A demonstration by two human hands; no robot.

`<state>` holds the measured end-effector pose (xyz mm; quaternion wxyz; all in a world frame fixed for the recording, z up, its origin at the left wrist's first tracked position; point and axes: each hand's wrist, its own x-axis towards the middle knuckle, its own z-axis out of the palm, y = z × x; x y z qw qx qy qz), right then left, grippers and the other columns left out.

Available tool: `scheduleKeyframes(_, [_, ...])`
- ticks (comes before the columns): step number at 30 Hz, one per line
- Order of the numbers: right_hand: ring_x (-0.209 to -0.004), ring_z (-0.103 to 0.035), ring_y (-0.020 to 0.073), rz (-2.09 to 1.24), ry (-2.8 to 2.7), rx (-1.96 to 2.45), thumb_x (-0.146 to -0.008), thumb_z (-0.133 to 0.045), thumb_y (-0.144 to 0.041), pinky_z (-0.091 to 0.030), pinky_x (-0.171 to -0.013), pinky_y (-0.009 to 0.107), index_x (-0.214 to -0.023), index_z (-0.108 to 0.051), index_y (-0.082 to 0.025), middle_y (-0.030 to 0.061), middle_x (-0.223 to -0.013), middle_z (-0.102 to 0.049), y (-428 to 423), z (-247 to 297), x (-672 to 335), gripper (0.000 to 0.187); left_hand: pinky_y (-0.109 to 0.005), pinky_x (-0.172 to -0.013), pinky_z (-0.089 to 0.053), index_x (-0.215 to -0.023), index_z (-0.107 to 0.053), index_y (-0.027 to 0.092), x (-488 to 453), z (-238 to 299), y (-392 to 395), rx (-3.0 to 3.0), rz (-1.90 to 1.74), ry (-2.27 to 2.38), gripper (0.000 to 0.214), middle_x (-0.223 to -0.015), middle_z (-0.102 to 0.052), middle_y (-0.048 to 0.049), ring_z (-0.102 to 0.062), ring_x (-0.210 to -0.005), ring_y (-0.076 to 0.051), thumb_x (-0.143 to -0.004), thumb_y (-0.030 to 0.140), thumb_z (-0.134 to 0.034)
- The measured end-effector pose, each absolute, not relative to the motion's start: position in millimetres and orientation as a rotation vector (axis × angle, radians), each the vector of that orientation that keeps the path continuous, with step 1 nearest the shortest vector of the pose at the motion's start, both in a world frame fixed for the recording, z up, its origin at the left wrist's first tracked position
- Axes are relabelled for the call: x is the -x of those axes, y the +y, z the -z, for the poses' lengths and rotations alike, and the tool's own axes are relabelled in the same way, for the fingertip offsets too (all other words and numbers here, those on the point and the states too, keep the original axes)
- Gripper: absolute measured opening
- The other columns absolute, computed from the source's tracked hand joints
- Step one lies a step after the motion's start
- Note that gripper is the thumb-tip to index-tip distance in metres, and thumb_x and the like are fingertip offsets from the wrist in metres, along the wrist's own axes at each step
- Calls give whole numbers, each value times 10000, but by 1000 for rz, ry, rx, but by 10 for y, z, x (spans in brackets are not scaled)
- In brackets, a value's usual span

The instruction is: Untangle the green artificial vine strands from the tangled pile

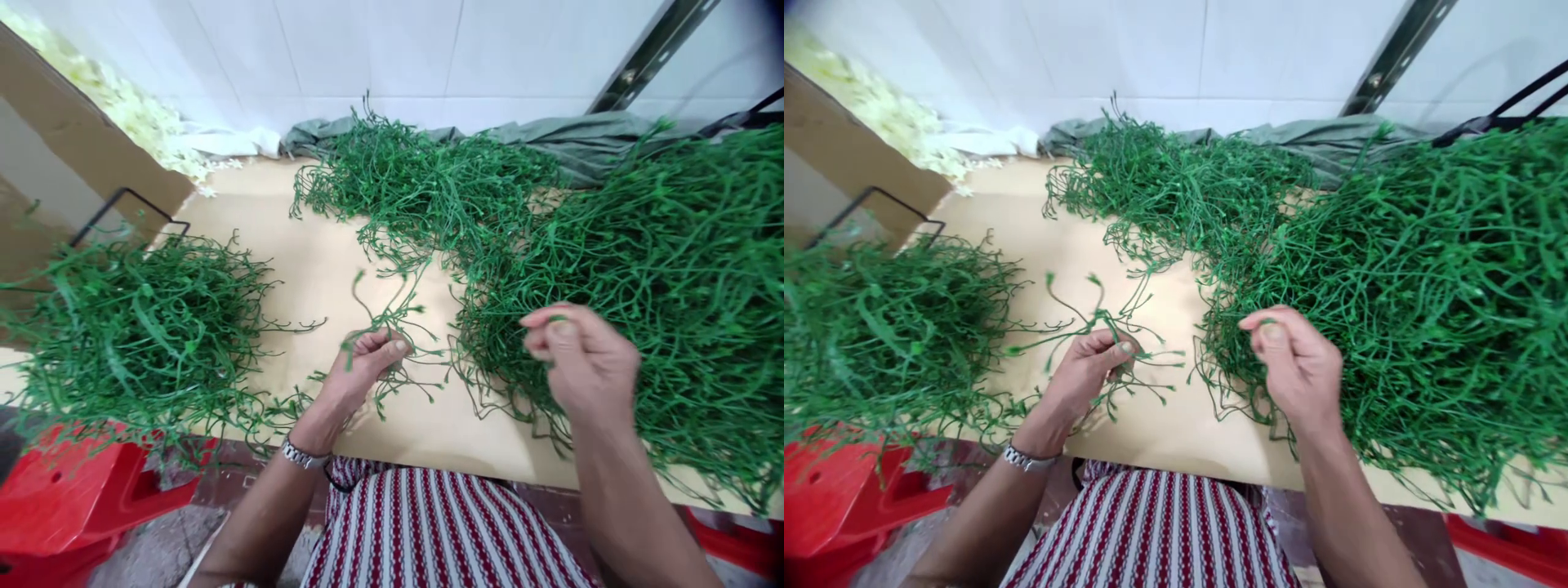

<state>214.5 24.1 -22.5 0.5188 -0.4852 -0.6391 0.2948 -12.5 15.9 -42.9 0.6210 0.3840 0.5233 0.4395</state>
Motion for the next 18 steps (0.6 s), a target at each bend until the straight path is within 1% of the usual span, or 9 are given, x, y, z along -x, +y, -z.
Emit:
scheduleKeyframes(2, [-538,-452,97,-481,-1671,1072,-862,-471,-171,-354,-469,232,-904,-629,-206,4,-698,-502,167,89,-2102,168,-195,-431,-235,-642,-636,131,92,444,164,-955,-1015,1209,245,-510,-469,29,-335,-454,-56,-659,374,-670])
scheduleKeyframes(4, [-621,-514,124,-486,-1948,875,-835,-489,-116,-409,-511,247,-975,-609,-193,32,-764,-550,98,42,-1938,201,-201,-449,-249,-598,-614,132,34,439,159,-1042,-1051,1212,229,-511,-446,36,-332,-469,-60,-671,344,-662])
scheduleKeyframes(7, [-815,-573,170,-528,-2119,793,-844,-461,-101,-495,-672,289,-1041,-559,-170,74,-861,-591,80,176,-1640,230,-207,-483,-288,-540,-583,128,-60,408,147,-1089,-1144,1191,223,-527,-459,31,-361,-502,-72,-660,295,-668])
scheduleKeyframes(8, [-880,-574,180,-523,-2123,809,-849,-460,-115,-503,-735,308,-1055,-545,-175,81,-900,-595,95,255,-1566,232,-206,-486,-293,-525,-576,126,-83,400,142,-1064,-1176,1187,228,-521,-460,30,-363,-505,-73,-655,288,-670])
scheduleKeyframes(10, [-942,-568,184,-507,-2110,853,-857,-444,-123,-502,-797,324,-1077,-520,-187,83,-951,-599,133,411,-1484,242,-198,-481,-291,-523,-583,121,-114,401,133,-975,-1215,1193,220,-501,-458,31,-362,-502,-71,-651,277,-671])
scheduleKeyframes(12, [-958,-571,187,-533,-2099,912,-856,-447,-137,-503,-808,325,-1118,-481,-182,91,-997,-595,158,521,-1471,267,-186,-475,-296,-548,-610,116,-125,425,124,-873,-1259,1187,186,-505,-486,27,-380,-505,-68,-642,262,-679])
scheduleKeyframes(15, [-940,-587,187,-625,-2093,1005,-848,-475,-172,-510,-788,313,-1161,-435,-186,89,-1022,-594,147,578,-1496,316,-183,-491,-343,-632,-659,121,-127,479,114,-736,-1321,1135,118,-542,-543,16,-440,-520,-73,-624,233,-695])
scheduleKeyframes(18, [-913,-601,169,-712,-2052,1065,-840,-491,-181,-510,-780,291,-1155,-436,-208,70,-1039,-603,113,576,-1495,321,-177,-463,-338,-665,-678,123,-134,513,104,-641,-1321,1117,95,-525,-544,23,-426,-473,-57,-620,205,-695])
